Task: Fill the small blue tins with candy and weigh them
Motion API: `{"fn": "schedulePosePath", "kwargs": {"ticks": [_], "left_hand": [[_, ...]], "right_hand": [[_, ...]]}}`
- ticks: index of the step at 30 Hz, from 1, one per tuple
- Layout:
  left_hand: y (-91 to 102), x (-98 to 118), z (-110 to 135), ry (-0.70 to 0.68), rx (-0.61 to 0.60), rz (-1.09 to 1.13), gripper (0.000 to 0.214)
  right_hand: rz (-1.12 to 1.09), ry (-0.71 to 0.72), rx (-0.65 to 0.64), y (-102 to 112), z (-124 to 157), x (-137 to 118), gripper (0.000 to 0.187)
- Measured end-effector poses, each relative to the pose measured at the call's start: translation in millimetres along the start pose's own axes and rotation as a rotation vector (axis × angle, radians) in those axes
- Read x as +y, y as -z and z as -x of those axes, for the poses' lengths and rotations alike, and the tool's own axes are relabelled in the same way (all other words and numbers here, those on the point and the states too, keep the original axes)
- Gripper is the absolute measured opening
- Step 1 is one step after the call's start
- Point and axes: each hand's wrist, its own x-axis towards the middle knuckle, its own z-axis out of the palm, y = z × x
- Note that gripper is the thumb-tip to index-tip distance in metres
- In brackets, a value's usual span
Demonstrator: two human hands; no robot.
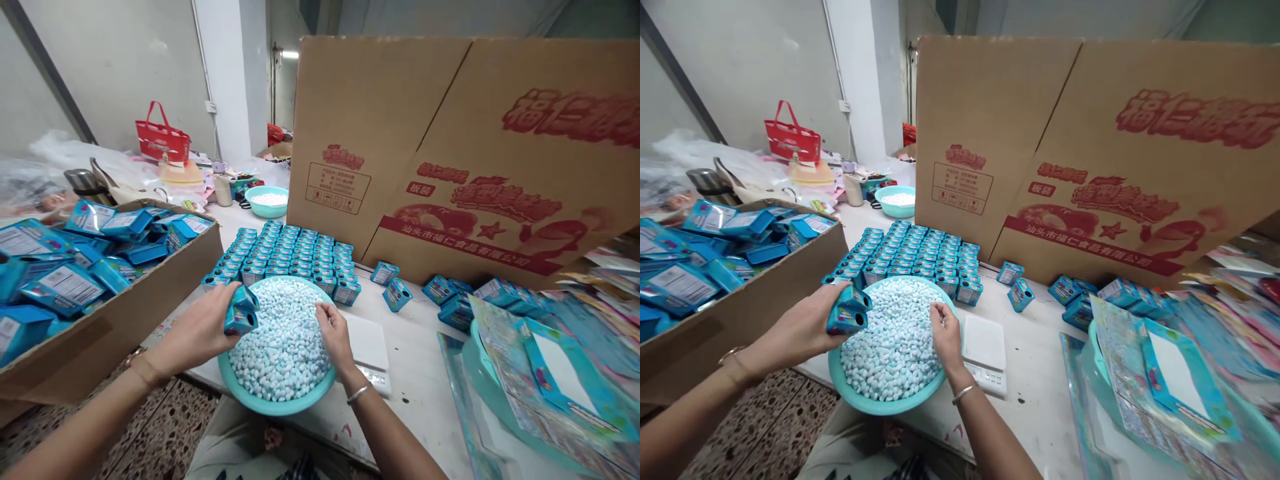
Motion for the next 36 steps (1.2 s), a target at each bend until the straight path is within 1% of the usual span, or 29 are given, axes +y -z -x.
{"fn": "schedulePosePath", "kwargs": {"ticks": [1, 3, 4, 5, 7, 9, 12, 14, 17, 19, 21, 23, 24, 26, 28, 32, 34, 36], "left_hand": [[-1.9, -2, -4, -0.060, -0.078, -0.238, 0.058], [-13.3, -8, -11, -0.168, -0.244, -0.688, 0.047], [-21.3, -11, -14, -0.193, -0.292, -0.805, 0.044], [-29.9, -14, -17, -0.210, -0.327, -0.866, 0.042], [-46.5, -17, -21, -0.224, -0.364, -0.876, 0.040], [-60.3, -18, -25, -0.198, -0.361, -0.799, 0.042], [-75.5, -16, -28, -0.142, -0.316, -0.644, 0.046], [-82.5, -14, -31, -0.152, -0.301, -0.598, 0.045], [-87.6, -11, -33, -0.167, -0.277, -0.529, 0.047], [-87.6, -9, -33, -0.153, -0.219, -0.376, 0.053], [-86.7, -5, -31, -0.146, -0.139, -0.174, 0.066], [-87.0, 0, -27, -0.148, -0.062, 0.004, 0.077], [-88.1, 1, -25, -0.143, -0.022, 0.079, 0.078], [-91.6, 3, -19, -0.124, 0.050, 0.189, 0.075], [-96.1, 3, -14, -0.108, 0.101, 0.229, 0.073], [-101.4, -2, -9, -0.069, 0.150, 0.306, 0.073], [-100.9, -4, -10, -0.053, 0.150, 0.353, 0.073], [-99.1, -6, -12, -0.056, 0.139, 0.354, 0.073]], "right_hand": [[0.048, 0.011, -0.010, 2, 0, 7, 0.040], [0.164, 0.042, -0.047, 0, 2, 16, 0.045], [0.217, 0.052, -0.062, -4, 3, 18, 0.048], [0.250, 0.053, -0.074, -8, 4, 19, 0.049], [0.247, 0.042, -0.078, -21, 4, 19, 0.049], [0.180, 0.026, -0.053, -34, 0, 19, 0.046], [0.020, -0.032, 0.013, -52, -10, 19, 0.041], [-0.127, -0.090, 0.059, -60, -18, 17, 0.038], [-0.405, -0.182, 0.127, -64, -28, 7, 0.033], [-0.568, -0.241, 0.168, -63, -36, -6, 0.031], [-0.673, -0.267, 0.179, -61, -44, -23, 0.027], [-0.713, -0.250, 0.167, -58, -52, -41, 0.024], [-0.717, -0.238, 0.148, -56, -55, -50, 0.023], [-0.706, -0.236, 0.099, -55, -61, -64, 0.021], [-0.687, -0.251, 0.054, -55, -64, -73, 0.020], [-0.696, -0.263, -0.009, -58, -64, -79, 0.019], [-0.688, -0.243, -0.029, -61, -63, -79, 0.019], [-0.656, -0.221, -0.030, -63, -60, -79, 0.019]]}}
